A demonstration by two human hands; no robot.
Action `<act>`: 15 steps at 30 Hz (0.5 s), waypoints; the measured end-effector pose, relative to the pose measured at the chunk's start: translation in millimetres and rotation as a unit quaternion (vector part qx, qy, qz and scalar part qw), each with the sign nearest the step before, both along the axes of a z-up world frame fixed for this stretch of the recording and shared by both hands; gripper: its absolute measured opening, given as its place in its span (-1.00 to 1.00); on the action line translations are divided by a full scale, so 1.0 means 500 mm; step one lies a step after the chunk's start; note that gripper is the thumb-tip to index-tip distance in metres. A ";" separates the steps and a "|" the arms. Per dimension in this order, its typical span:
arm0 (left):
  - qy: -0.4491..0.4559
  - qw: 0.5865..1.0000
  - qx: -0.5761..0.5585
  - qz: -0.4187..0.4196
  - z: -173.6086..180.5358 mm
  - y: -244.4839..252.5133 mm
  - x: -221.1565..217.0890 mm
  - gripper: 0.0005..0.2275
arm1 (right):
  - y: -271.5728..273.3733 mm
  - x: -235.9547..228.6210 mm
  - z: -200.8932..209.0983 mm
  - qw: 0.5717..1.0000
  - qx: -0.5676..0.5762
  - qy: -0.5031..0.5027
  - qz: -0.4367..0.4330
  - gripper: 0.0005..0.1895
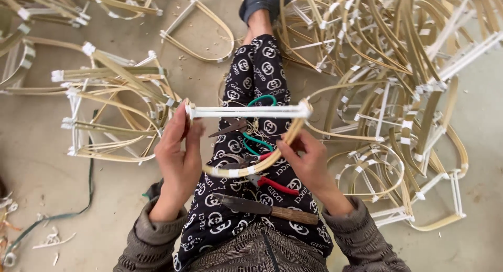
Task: Assembling and trimming curved wooden or bamboo frame components using snips.
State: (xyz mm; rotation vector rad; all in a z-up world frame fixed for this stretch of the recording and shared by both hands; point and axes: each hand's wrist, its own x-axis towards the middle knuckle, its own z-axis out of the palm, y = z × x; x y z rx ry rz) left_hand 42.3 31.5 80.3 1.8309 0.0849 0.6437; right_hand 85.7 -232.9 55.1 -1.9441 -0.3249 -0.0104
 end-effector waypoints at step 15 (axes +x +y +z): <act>0.061 0.954 -0.273 -0.110 -0.039 0.036 0.041 -0.75 | 0.041 -0.103 0.072 0.940 0.055 -0.072 0.330 -0.56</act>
